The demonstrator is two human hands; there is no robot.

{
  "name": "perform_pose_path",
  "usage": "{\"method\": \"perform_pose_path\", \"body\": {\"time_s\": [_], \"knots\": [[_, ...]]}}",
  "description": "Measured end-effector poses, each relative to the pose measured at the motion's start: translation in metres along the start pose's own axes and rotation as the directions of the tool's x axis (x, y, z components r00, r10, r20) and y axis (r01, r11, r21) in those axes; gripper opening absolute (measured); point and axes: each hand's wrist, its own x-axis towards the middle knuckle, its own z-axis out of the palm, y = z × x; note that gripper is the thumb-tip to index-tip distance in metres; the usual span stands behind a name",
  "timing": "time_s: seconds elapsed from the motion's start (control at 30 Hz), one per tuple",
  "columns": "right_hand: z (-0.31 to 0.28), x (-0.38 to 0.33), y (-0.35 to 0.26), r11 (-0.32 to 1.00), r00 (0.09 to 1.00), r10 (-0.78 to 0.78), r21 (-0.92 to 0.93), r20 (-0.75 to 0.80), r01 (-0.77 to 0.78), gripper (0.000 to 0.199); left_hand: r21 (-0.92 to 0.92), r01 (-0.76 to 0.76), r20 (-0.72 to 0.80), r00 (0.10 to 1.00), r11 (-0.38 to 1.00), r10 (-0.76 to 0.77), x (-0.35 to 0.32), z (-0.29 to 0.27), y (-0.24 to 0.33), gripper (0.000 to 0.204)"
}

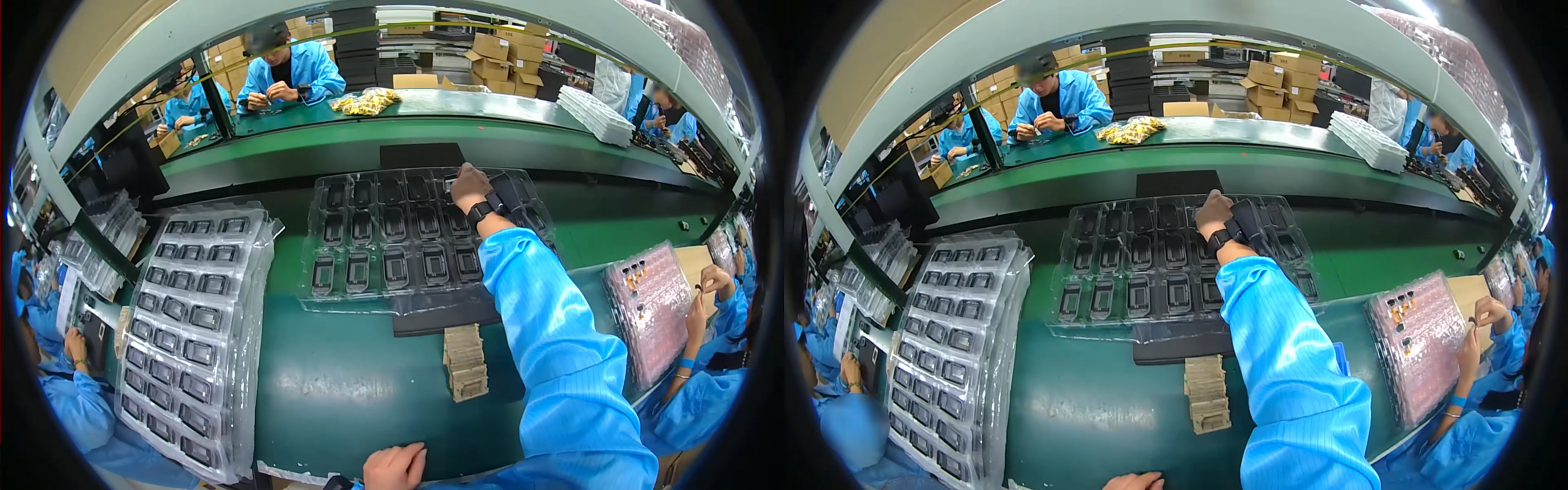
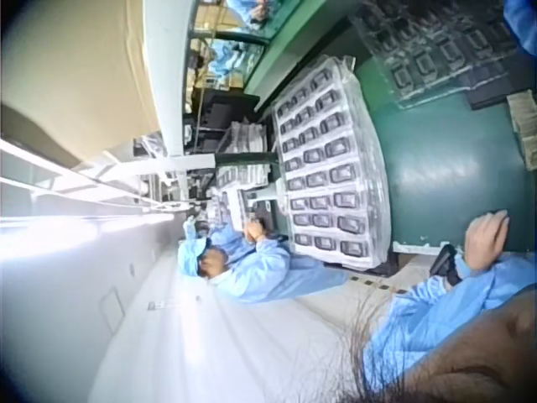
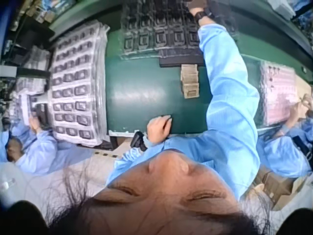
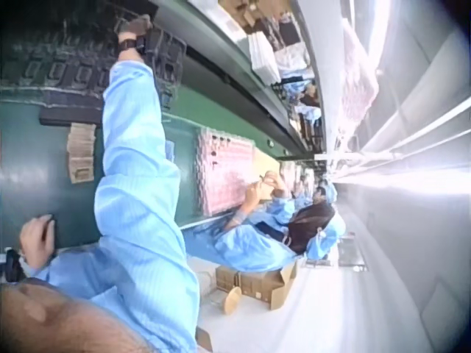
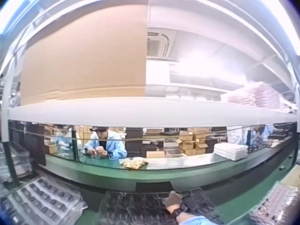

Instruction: Assembling small plastic housings by inserting internal components and checking the fit.

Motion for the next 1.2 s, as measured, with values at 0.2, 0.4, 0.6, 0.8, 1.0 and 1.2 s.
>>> {"method": "perform_pose_path", "body": {"time_s": [0.2, 0.4, 0.6, 0.8, 1.0, 1.2], "knots": [[0.045, 0.029, 0.02, 0.993, 0.999, -0.035, -0.11, -0.019, 0.032, 0.023, 0.008, -0.03, -0.029, 0.999, 1.0, 0.03, 0.005, 0.001, 0.001, 0.012], [0.032, 0.053, 0.038, 0.945, 0.993, 0.081, -0.322, 0.084, -0.05, 0.034, -0.017, -0.034, -0.034, 0.999, 0.999, 0.033, 0.007, -0.001, 0.003, 0.01], [0.01, 0.04, 0.04, 0.944, 0.992, 0.11, -0.317, 0.058, -0.086, 0.042, -0.022, -0.04, -0.034, 0.999, 0.999, 0.039, 0.008, -0.001, 0.004, 0.009], [-0.104, 0.009, 0.0, 0.973, 0.969, -0.206, 0.13, 0.133, 0.189, 0.04, -0.026, -0.046, -0.019, 0.999, 0.999, 0.045, 0.005, -0.003, 0.007, 0.008], [-0.208, -0.131, -0.015, 0.715, 0.681, -0.442, 0.688, 0.583, -0.125, 0.024, -0.109, -0.079, -0.018, 0.997, 0.991, 0.077, 0.002, 0.001, -0.013, 0.011], [-0.215, -0.315, 0.034, 0.523, 0.232, -0.398, 0.428, 0.888, -0.737, 0.017, -0.632, 0.432, 0.33, 0.901, 0.643, -0.28, 0.009, -0.012, -0.001, 0.03]]}}
